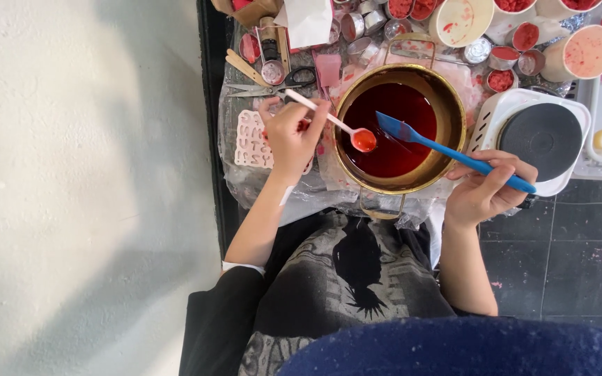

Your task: The recorder is pouring colored liquid wax into a silicone alphabet mold using a spoon and a spatula.

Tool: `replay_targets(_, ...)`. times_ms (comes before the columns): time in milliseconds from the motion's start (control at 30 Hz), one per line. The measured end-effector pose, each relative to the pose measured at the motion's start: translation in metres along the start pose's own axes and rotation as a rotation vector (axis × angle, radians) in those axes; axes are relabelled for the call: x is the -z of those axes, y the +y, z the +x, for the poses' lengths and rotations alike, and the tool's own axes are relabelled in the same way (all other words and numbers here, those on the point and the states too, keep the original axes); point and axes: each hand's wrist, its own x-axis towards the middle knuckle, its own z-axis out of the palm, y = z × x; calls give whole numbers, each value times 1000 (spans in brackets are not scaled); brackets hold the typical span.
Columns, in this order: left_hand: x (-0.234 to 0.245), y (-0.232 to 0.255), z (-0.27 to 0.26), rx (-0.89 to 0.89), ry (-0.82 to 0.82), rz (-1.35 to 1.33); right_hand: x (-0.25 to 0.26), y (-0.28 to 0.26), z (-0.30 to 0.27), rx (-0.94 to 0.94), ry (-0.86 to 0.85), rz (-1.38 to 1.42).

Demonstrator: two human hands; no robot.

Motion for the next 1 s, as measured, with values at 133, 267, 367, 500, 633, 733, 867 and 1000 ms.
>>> replay_targets(133,-5,1,-3,-60,-58,-10,2,0,1,0,8,4)
replay_targets(267,-9,-12,-6,134,-110,-85,3,2,0,-1,8,1)
replay_targets(367,-7,-26,-7,177,-66,-118,5,4,-1,-5,7,1)
replay_targets(500,-4,-58,-10,237,-2,-206,5,6,-1,-4,1,-9)
replay_targets(633,24,-77,-12,278,110,-266,4,7,-1,-4,-8,-3)
replay_targets(733,44,-90,-15,392,225,-398,1,7,-2,-9,-19,2)
replay_targets(867,61,-97,-19,387,304,-399,-3,6,-3,-20,-25,-10)
replay_targets(1000,70,-98,-27,289,286,-296,-4,7,-3,-10,-36,-14)
